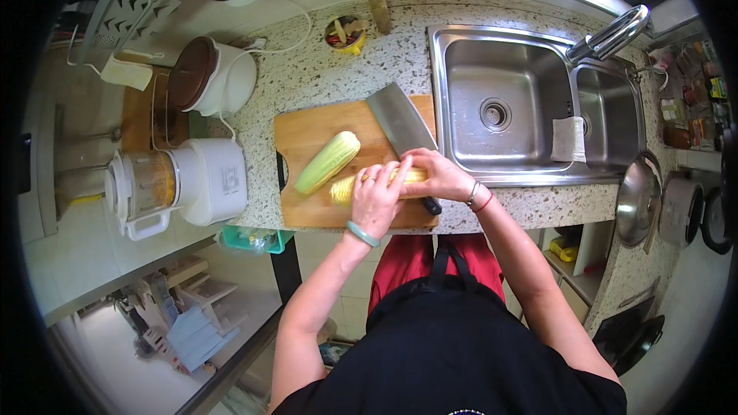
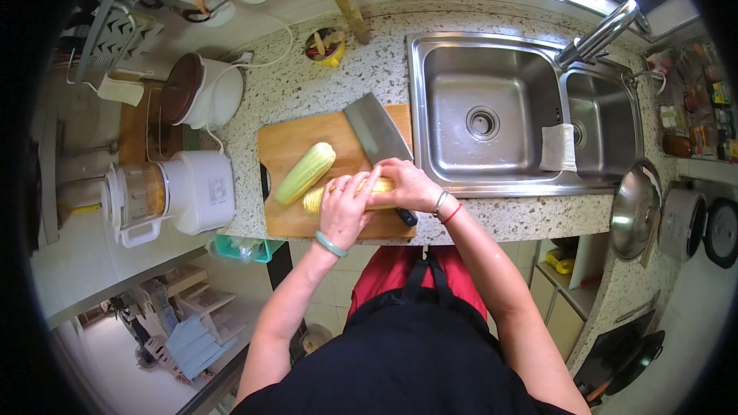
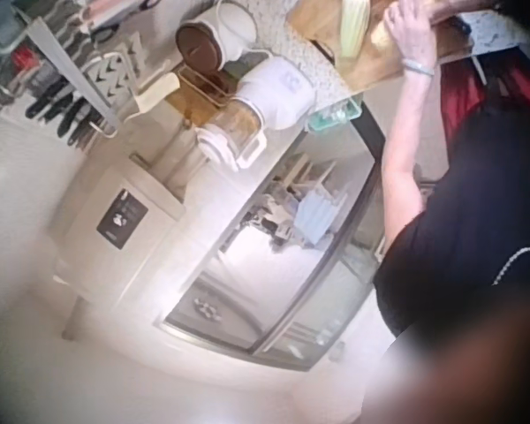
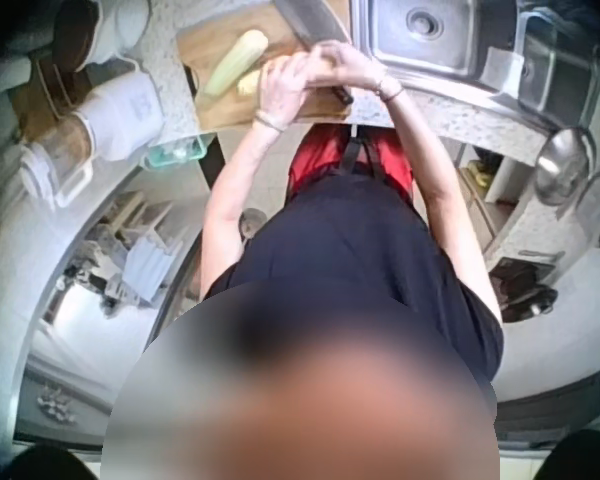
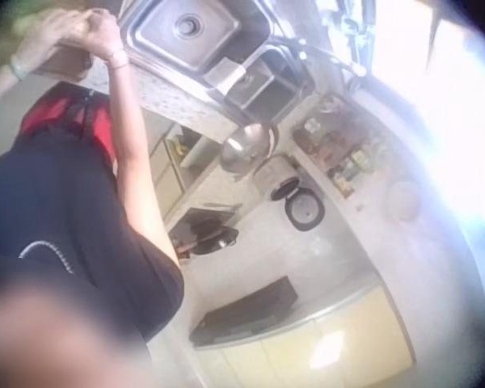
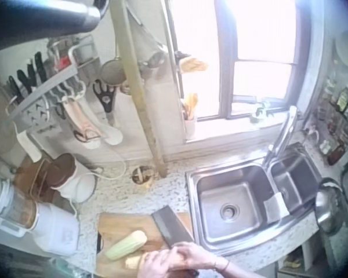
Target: The person prepares corn for cooking by first adding salt to a wok on the stove. They then unwrap two ears of corn, remove the husks and silk, and cut the ends off using a cleaver. Finally, the person washes the corn under running water and places the two prepared ears into the wok.
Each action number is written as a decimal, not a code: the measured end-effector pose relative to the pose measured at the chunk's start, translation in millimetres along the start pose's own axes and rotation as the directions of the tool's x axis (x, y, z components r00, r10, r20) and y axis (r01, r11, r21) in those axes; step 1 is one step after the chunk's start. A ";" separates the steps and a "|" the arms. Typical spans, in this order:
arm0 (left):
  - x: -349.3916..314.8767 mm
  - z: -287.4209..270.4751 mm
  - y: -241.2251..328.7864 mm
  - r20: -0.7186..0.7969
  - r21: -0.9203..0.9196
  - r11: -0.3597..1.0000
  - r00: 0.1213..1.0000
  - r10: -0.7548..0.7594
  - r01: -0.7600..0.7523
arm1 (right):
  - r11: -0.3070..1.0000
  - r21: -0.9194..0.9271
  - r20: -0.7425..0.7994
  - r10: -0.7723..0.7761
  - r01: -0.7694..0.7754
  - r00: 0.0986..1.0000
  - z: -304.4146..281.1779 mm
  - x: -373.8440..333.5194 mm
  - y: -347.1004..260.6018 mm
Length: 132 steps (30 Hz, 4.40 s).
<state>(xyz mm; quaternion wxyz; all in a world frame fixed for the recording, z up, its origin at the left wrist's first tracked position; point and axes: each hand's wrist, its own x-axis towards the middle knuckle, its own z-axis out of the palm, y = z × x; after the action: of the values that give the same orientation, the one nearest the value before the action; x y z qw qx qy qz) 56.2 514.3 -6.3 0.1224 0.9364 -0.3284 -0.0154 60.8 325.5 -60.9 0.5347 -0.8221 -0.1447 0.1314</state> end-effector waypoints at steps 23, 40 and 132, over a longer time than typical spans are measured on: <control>-38.1 57.6 -63.8 0.032 -0.093 0.963 0.967 -0.253 0.255 | 0.867 -0.147 -0.613 0.299 -0.477 0.732 52.3 -24.5 -42.7; -38.7 57.8 -65.0 -0.046 -0.197 0.956 0.972 -0.232 0.219 | 0.868 -0.203 -0.544 0.285 -0.453 0.789 69.8 -17.8 -36.4; -45.0 64.1 -96.0 -0.134 -0.349 0.937 0.990 -0.049 -0.001 | 0.734 0.453 -0.072 0.596 -0.506 0.800 44.1 -33.8 -31.4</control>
<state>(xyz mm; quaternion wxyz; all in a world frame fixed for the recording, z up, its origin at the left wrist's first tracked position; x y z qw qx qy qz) 72.6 600.5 -93.8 0.3088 0.9026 -0.2997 -0.0085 10.2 362.0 -47.4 0.6439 -0.7051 0.1957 0.2235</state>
